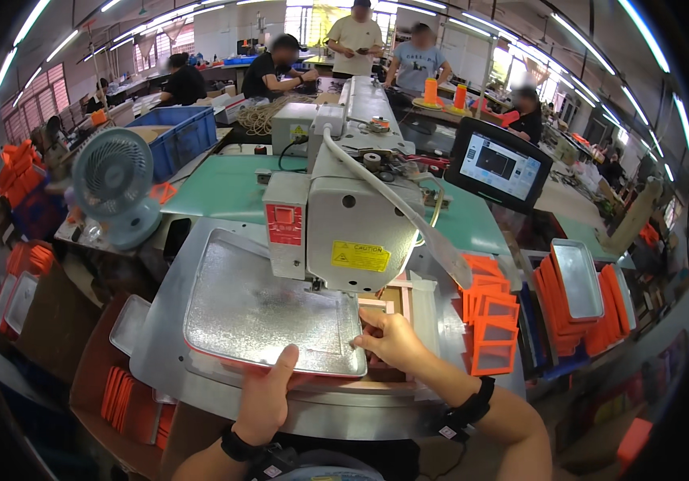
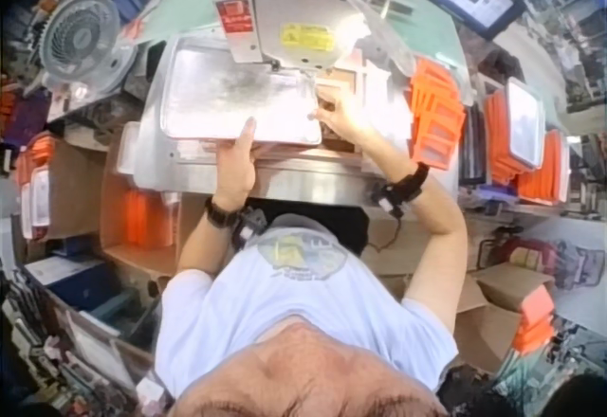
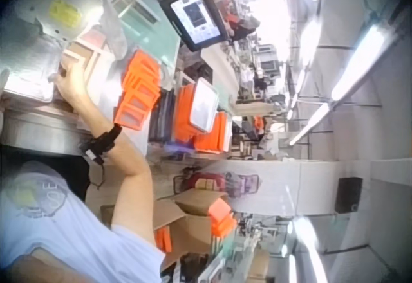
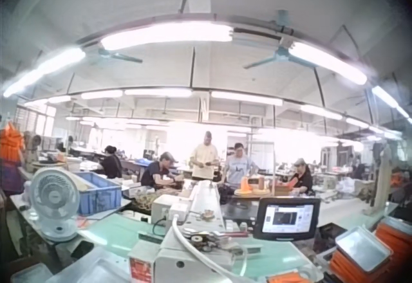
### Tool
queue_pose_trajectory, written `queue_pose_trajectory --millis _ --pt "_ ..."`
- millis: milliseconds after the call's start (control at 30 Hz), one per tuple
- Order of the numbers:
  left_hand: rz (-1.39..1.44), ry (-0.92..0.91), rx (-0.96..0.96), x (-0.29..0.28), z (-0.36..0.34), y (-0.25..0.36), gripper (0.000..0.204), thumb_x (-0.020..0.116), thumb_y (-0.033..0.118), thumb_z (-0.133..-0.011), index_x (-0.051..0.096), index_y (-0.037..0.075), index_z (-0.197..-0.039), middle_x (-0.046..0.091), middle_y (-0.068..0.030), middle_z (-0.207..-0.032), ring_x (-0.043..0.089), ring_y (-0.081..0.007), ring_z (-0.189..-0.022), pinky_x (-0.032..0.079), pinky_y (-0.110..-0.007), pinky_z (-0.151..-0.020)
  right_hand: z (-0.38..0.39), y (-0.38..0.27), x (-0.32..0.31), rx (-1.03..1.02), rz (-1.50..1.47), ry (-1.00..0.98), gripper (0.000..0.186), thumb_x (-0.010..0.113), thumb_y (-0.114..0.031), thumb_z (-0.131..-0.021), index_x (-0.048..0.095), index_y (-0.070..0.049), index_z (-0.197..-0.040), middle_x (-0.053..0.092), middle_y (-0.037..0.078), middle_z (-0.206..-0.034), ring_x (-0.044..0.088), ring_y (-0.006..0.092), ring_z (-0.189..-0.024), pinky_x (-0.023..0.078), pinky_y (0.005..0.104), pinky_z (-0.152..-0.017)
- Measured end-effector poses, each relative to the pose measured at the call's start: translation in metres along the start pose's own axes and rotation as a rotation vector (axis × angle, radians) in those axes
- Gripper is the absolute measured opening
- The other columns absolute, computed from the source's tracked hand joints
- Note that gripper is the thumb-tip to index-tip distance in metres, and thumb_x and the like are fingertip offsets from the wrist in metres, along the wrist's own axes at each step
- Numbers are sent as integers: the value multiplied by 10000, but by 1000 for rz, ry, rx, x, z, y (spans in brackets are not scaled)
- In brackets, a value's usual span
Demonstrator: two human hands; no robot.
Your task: The recorder uses an industrial sewing machine to assemble orange leather bags, inserting components into a guide frame for stitching.
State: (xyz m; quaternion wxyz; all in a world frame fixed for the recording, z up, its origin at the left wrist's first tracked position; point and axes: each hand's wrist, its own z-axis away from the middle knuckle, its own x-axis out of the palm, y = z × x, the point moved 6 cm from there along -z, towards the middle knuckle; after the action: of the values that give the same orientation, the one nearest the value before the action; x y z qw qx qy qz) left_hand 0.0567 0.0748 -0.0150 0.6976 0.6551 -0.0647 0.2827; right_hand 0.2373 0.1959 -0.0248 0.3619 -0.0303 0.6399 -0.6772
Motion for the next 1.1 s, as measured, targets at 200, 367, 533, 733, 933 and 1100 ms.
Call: queue_pose_trajectory --millis 200,367,533,733,933,1100 --pt "111 122 -35 -30 -5 8 436 556 84 -952 409 -14 -1351 591 -160 -1209 664 -287 -1043 626 -402 -795 -1 -17 -5 -147 88 -47 196 703 -78 -850 594 41 -961 654 144 -785 654 246 -719 513 393 -659" --pt "-89 76 77 -21 -1 19 409 622 54 -925 472 -17 -1299 609 -121 -1181 649 -205 -1004 574 -341 -844 -8 -4 2 -404 319 43 224 672 -30 -858 581 30 -1054 652 145 -821 632 249 -711 505 362 -674" --pt "-256 -23 324 16 14 40 416 718 11 -863 531 -21 -1233 626 -88 -1127 616 -145 -987 505 -291 -907 -17 -2 5 -281 277 -34 197 679 -42 -853 585 25 -1012 659 130 -811 628 246 -681 507 353 -656" --pt "14 222 6 -53 2 30 369 541 27 -866 522 -19 -1231 649 -120 -1114 679 -251 -963 582 -434 -874 -3 -8 2 -364 135 -54 276 677 -70 -865 635 -6 -1131 675 125 -898 641 233 -730 519 317 -672" --pt "515 351 3 -141 17 33 357 507 43 -801 540 -27 -1149 660 -149 -1094 682 -322 -985 580 -516 -908 22 -23 1 -514 337 11 362 658 -95 -886 633 -35 -1242 657 150 -1073 665 296 -871 543 373 -764" --pt "651 315 80 -138 27 38 371 507 24 -770 549 -13 -1137 648 -154 -1159 666 -326 -1052 575 -495 -946 43 -51 41 -574 279 -171 304 653 -64 -884 635 -12 -1184 653 160 -1081 667 304 -870 543 361 -740"
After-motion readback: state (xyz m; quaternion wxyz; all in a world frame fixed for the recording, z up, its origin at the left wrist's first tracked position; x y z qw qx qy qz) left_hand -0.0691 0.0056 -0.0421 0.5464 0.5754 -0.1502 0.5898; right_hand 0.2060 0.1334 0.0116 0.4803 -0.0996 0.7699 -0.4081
